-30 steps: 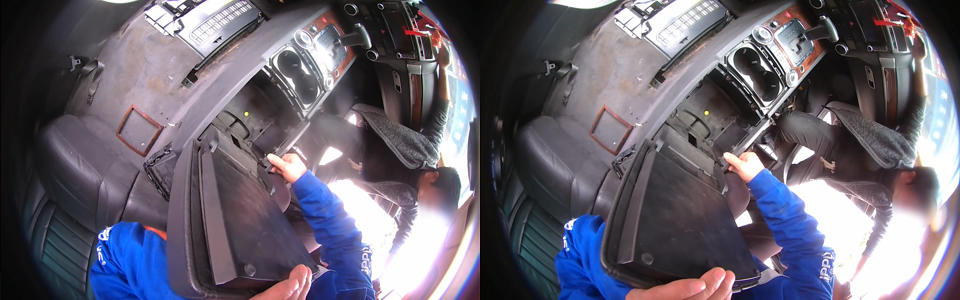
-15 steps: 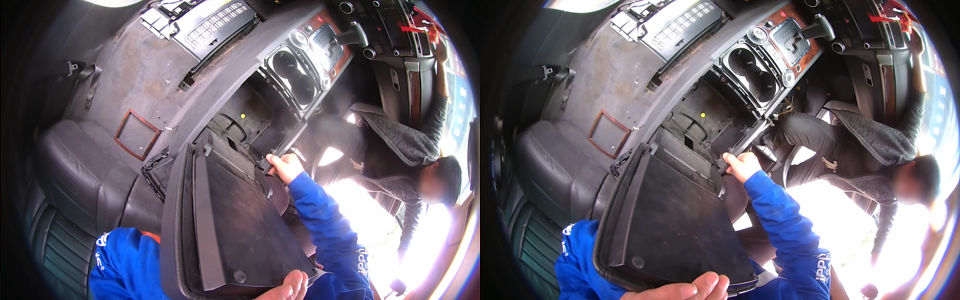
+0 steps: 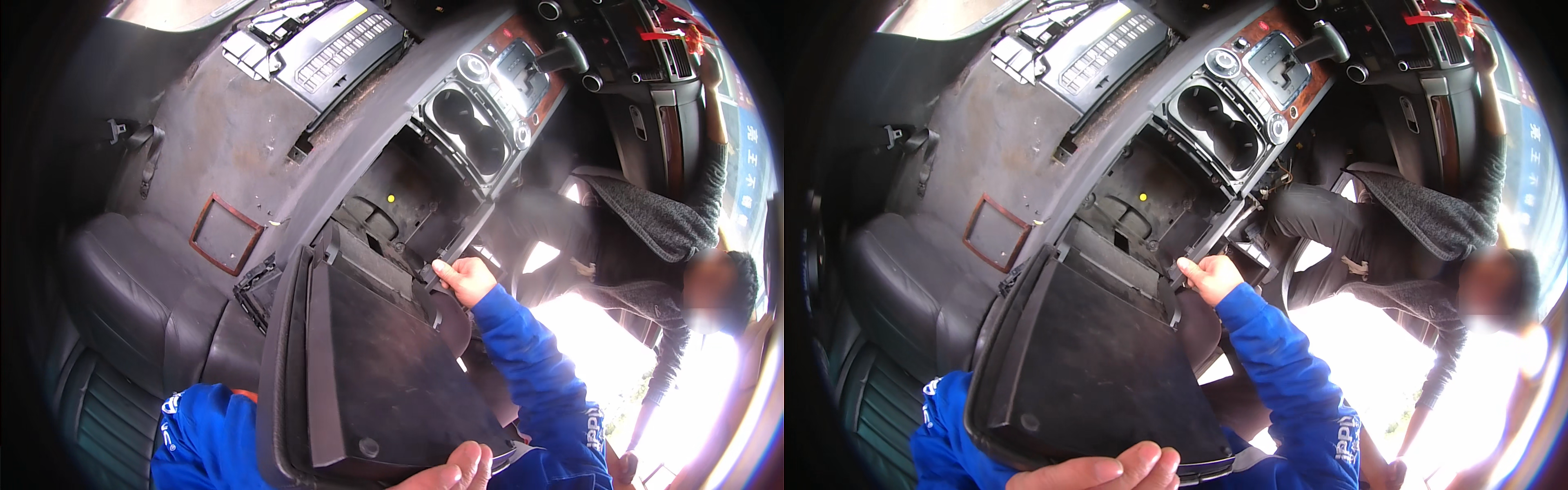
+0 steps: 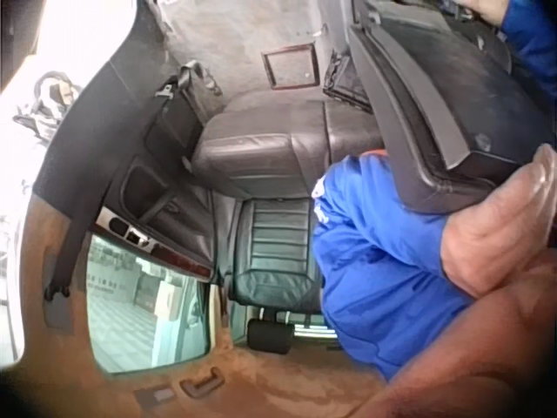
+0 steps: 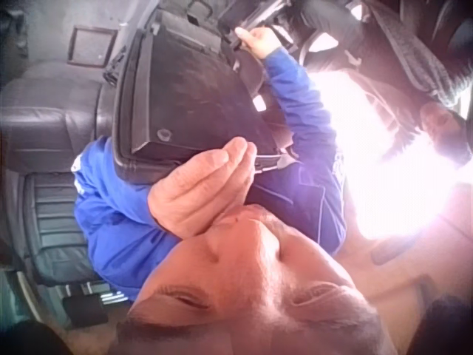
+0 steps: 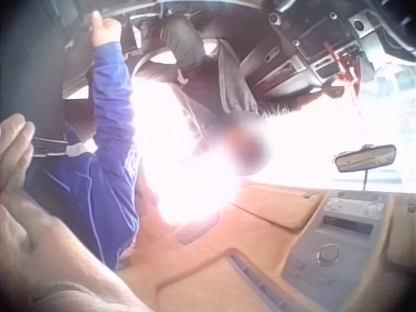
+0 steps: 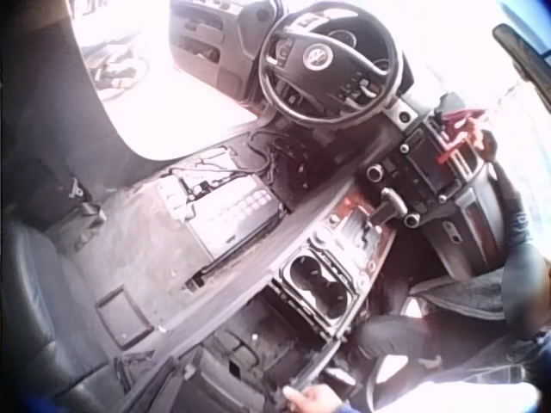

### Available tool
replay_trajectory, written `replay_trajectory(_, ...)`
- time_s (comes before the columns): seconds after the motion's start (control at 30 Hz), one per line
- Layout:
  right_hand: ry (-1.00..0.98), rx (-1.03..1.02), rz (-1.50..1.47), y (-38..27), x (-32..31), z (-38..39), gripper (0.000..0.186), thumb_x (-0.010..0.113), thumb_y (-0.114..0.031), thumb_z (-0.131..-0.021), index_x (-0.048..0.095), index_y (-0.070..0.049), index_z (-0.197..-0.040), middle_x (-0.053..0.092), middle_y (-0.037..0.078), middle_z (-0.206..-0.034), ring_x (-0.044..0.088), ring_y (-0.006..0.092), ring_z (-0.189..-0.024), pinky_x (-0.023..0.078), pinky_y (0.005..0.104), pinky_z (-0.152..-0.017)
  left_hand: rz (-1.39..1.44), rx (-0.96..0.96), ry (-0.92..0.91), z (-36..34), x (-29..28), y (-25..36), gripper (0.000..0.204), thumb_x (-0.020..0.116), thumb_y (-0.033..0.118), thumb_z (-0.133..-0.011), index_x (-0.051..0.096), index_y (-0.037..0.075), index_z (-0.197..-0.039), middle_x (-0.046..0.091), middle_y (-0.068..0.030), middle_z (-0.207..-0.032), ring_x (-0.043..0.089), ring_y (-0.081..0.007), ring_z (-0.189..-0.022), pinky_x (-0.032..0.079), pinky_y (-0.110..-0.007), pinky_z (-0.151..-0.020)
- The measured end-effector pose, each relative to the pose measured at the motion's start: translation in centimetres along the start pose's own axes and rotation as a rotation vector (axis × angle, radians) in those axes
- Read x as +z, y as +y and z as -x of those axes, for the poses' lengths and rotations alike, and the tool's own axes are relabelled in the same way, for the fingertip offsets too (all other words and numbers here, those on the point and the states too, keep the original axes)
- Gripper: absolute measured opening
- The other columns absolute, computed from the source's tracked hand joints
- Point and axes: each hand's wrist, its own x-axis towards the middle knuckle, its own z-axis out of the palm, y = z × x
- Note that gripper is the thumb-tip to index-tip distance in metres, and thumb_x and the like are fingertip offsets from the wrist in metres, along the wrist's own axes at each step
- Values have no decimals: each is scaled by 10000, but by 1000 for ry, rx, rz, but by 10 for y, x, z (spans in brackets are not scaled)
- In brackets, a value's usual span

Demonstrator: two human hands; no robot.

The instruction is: The person removes the center console armrest from a car interior. They use a screwdriver to loosen screws, detach the armrest, and disconnect wiring underneath. A second person assists by holding parts and using a flashlight.

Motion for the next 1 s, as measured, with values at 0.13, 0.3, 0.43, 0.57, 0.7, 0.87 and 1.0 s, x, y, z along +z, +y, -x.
replay_trajectory(0.13,141,-68,66,-1,6,4,564,607,-510,-854,663,29,-699,640,140,-622,624,220,-593,492,345,-616,95,-97,-81,-15,-13,6,179,529,83,-820,681,18,-889,699,-85,-976,656,-188,-995,453,-317,-939)
replay_trajectory(0.3,134,-54,-81,11,6,1,542,672,-518,-805,653,8,-678,585,92,-552,563,168,-545,464,334,-555,72,6,-144,-17,-20,6,156,561,91,-793,674,14,-870,698,-102,-967,664,-233,-942,471,-360,-900)
replay_trajectory(0.43,230,-198,-576,48,15,-2,324,683,-324,-867,579,-44,-741,498,-12,-588,429,69,-479,362,249,-447,-107,82,-101,-16,-10,14,151,549,157,-759,647,42,-764,690,-116,-838,660,-258,-820,465,-420,-845)
replay_trajectory(0.57,312,-189,-1152,125,27,6,133,617,-26,-853,610,5,-982,604,51,-809,577,130,-658,479,240,-581,-123,100,-69,-16,-6,16,138,537,115,-748,628,15,-778,689,-154,-857,658,-309,-858,454,-446,-875)
replay_trajectory(0.7,368,-82,-1379,218,45,14,288,480,143,-813,569,107,-1085,622,193,-1011,633,279,-908,548,337,-812,-206,131,-55,-8,1,21,160,465,48,-758,587,-40,-811,667,-214,-896,644,-347,-892,435,-492,-924)
replay_trajectory(0.87,570,156,-1415,300,65,-24,297,483,141,-866,475,170,-1161,569,252,-1099,639,320,-929,576,315,-818,-275,179,-38,-8,11,25,218,399,10,-750,573,-60,-863,654,-236,-973,625,-356,-960,415,-504,-964)
replay_trajectory(1.0,584,133,-1253,336,74,-86,133,653,2,-829,626,54,-948,657,120,-764,656,191,-640,561,309,-586,-310,156,-61,-7,11,26,203,400,-3,-800,573,-60,-889,651,-235,-1008,617,-344,-989,404,-488,-979)
